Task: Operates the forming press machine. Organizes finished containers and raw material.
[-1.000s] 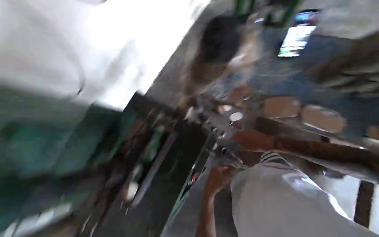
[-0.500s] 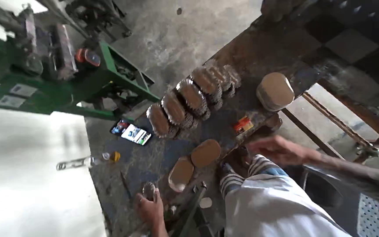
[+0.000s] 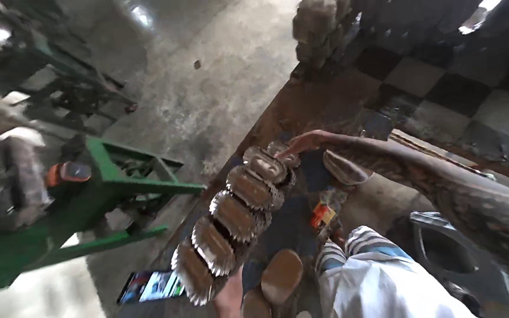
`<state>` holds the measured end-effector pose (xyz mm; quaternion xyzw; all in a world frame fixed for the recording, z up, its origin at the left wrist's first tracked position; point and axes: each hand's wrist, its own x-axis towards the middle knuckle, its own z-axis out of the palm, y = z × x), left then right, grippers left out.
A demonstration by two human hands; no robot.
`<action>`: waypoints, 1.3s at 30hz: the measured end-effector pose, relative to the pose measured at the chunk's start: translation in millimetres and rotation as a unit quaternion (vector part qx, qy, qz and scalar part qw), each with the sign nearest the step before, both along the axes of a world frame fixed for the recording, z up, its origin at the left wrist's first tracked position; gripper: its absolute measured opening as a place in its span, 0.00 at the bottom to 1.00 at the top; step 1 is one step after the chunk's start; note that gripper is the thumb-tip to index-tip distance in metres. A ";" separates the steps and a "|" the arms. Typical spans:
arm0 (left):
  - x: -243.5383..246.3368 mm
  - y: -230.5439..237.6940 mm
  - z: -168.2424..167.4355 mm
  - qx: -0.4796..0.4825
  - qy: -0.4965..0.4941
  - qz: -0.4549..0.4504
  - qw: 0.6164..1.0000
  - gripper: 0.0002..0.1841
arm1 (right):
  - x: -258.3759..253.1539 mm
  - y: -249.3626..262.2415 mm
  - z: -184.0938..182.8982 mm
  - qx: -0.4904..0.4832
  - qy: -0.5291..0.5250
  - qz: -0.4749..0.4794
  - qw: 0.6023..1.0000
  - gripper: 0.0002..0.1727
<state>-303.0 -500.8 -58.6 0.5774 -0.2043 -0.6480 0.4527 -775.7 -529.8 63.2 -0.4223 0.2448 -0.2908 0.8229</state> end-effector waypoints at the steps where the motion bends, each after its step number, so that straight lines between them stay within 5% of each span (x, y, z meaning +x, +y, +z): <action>1: -1.7 0.3 0.5 0.002 0.020 0.002 1.000 0.29 | -5.4 -11.1 -31.9 -0.015 0.095 -0.024 0.995 0.31; 3: -11.9 -1.9 6.7 0.007 0.068 -0.002 0.998 0.26 | -0.3 -23.6 -60.4 0.062 0.297 -0.121 0.945 0.34; 6: -13.6 -15.5 -7.4 -0.013 0.117 -0.050 0.992 0.27 | -11.5 -37.6 -88.9 0.038 0.401 -0.130 0.906 0.40; 10: -78.2 -45.2 2.5 -0.026 0.006 -0.080 0.996 0.26 | -57.4 -12.7 -73.8 0.083 0.387 -0.190 0.898 0.41; 14: -144.8 -82.6 -8.1 -0.036 0.028 -0.175 0.984 0.33 | -117.6 23.6 -71.7 0.091 0.384 -0.269 0.878 0.43; 18: -224.5 -115.2 -16.3 -0.043 0.023 -0.245 0.968 0.29 | -176.6 77.1 -80.3 0.095 0.345 -0.364 0.860 0.41; 27: -430.6 -122.3 14.2 -0.059 -0.057 -0.395 0.915 0.29 | -288.6 184.5 -102.1 0.153 0.289 -0.510 0.795 0.39; 31: -515.5 -122.8 20.7 -0.009 0.041 -0.476 0.879 0.28 | -319.1 238.3 -120.4 0.148 0.277 -0.568 0.761 0.38; 39: -668.2 -86.8 4.6 0.003 -0.014 -0.580 0.814 0.18 | -344.6 344.6 -128.6 0.257 0.238 -0.694 0.629 0.35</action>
